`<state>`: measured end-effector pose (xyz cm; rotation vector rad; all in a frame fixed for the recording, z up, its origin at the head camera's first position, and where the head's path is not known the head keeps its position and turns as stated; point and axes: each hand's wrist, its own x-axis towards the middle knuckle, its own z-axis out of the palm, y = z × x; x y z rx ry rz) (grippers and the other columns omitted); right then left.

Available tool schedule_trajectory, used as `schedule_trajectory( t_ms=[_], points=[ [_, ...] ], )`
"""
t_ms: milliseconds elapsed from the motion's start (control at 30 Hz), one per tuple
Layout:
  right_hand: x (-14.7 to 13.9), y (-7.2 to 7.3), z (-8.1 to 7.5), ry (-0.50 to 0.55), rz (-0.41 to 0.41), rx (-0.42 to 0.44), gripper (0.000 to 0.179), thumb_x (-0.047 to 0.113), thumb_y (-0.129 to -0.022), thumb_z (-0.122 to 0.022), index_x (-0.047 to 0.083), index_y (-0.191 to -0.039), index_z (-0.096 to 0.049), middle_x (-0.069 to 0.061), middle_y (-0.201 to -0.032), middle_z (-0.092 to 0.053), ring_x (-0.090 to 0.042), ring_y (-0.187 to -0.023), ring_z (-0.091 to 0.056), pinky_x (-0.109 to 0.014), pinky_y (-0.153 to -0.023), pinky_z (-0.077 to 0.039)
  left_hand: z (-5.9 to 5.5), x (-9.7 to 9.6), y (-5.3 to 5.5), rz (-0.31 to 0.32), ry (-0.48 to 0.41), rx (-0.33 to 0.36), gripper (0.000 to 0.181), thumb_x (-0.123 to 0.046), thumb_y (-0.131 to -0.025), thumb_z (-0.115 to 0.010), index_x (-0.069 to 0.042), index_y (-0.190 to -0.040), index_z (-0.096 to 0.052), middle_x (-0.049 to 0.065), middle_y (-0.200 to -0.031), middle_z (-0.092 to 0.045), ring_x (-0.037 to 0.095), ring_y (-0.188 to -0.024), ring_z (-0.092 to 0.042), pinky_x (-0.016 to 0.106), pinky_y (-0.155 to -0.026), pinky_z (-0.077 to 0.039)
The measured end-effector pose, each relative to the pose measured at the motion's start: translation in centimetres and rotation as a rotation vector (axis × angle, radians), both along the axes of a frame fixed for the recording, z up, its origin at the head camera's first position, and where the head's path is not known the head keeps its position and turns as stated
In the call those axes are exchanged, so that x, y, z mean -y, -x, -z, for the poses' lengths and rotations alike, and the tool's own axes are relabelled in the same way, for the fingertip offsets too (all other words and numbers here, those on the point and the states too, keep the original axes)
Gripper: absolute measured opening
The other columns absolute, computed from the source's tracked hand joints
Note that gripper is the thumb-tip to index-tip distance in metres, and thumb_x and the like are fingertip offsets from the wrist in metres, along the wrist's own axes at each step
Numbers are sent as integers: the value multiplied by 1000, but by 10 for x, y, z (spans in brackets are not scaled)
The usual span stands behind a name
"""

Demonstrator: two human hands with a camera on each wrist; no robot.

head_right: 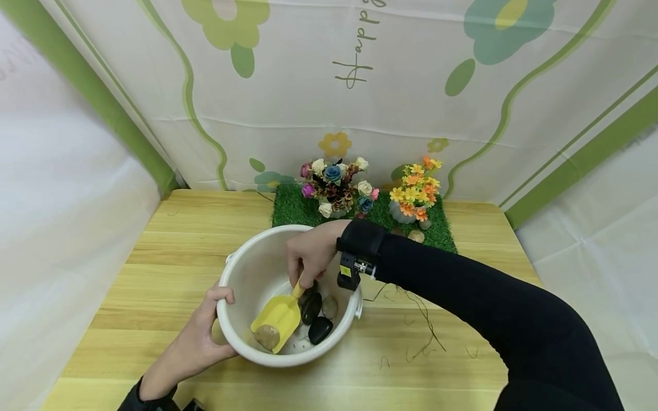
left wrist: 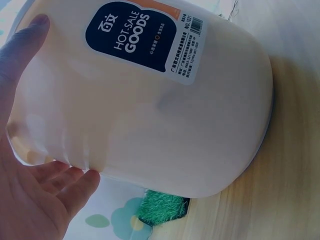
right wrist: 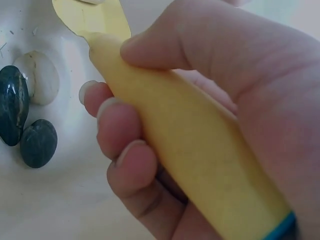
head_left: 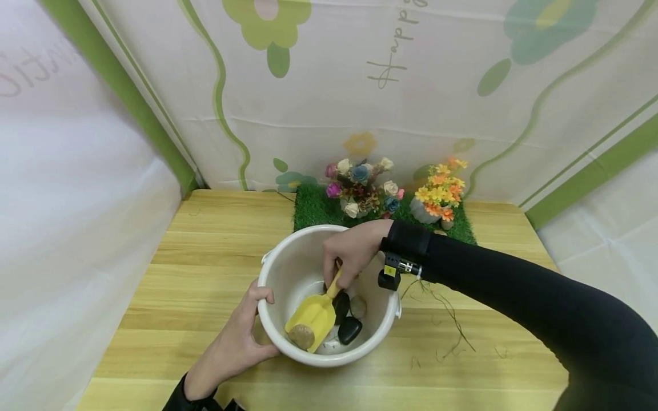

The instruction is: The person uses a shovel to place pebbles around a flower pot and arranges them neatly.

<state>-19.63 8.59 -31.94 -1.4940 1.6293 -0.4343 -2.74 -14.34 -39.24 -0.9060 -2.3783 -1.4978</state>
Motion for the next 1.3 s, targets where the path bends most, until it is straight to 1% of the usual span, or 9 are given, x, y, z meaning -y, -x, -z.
schedule_trajectory(
  t_ms=[133,233,300,500,667,867,1033,1200,1300],
  points=[
    [-4,2,-4,4,8,23,22,7,-86,-55,17,-99,-70,6,-80,-65,-11,-55,-48,-24,-55,-41,0,0,0,6,-8,4,65,-17,-61,-83,-6,-101,-33,24,-135,-33,44,-113,-42,46,-76,-50],
    [-7,3,-7,-7,26,32,23,9,-87,-55,18,-101,-70,9,-80,-65,-12,-55,-48,-24,-54,-41,-1,-1,1,4,-7,0,65,-17,-61,-82,-6,-101,-33,20,-135,-33,44,-113,-43,48,-77,-49],
    [-10,3,-9,-12,42,39,23,9,-86,-55,18,-102,-69,7,-80,-65,-13,-55,-47,-25,-53,-40,-1,-1,1,1,-3,-1,65,-17,-61,-82,-6,-101,-33,18,-136,-33,43,-113,-43,48,-78,-49],
    [-16,3,-12,-16,98,52,26,7,-84,-58,18,-106,-69,2,-85,-67,-13,-56,-50,-26,-54,-44,-1,-1,1,-5,5,20,65,-15,-61,-82,-7,-102,-32,20,-138,-31,44,-115,-41,44,-81,-47],
    [-23,4,-16,-4,144,64,25,10,-86,-59,20,-107,-68,5,-90,-67,-13,-56,-51,-26,-53,-45,-1,0,0,-16,19,43,65,-17,-62,-82,-9,-103,-32,23,-137,-31,42,-116,-41,41,-81,-48],
    [-37,6,-21,35,169,64,25,14,-88,-60,22,-110,-67,9,-90,-67,-13,-53,-44,-24,-52,-38,-1,-1,0,-19,24,51,65,-16,-62,-82,-8,-103,-32,24,-137,-31,42,-117,-41,42,-81,-48],
    [-46,6,-24,64,196,30,24,19,-89,-59,26,-110,-67,10,-85,-67,-11,-54,-41,-24,-51,-35,-2,-1,0,-25,32,49,65,-18,-63,-82,-8,-103,-32,17,-139,-30,42,-117,-41,45,-81,-47],
    [-54,1,-35,117,212,54,26,11,-89,-57,20,-110,-67,7,-96,-67,-14,-57,-43,-25,-54,-37,-1,-1,0,-18,24,33,65,-17,-63,-82,-7,-103,-32,13,-138,-31,42,-116,-42,48,-79,-48],
    [-60,-4,-48,147,246,84,26,4,-87,-57,13,-110,-67,1,-100,-67,-19,-67,-54,-25,-59,-44,0,-1,0,-15,19,24,65,-16,-62,-82,-7,-102,-33,13,-136,-33,41,-114,-42,47,-78,-49]
  ],
)
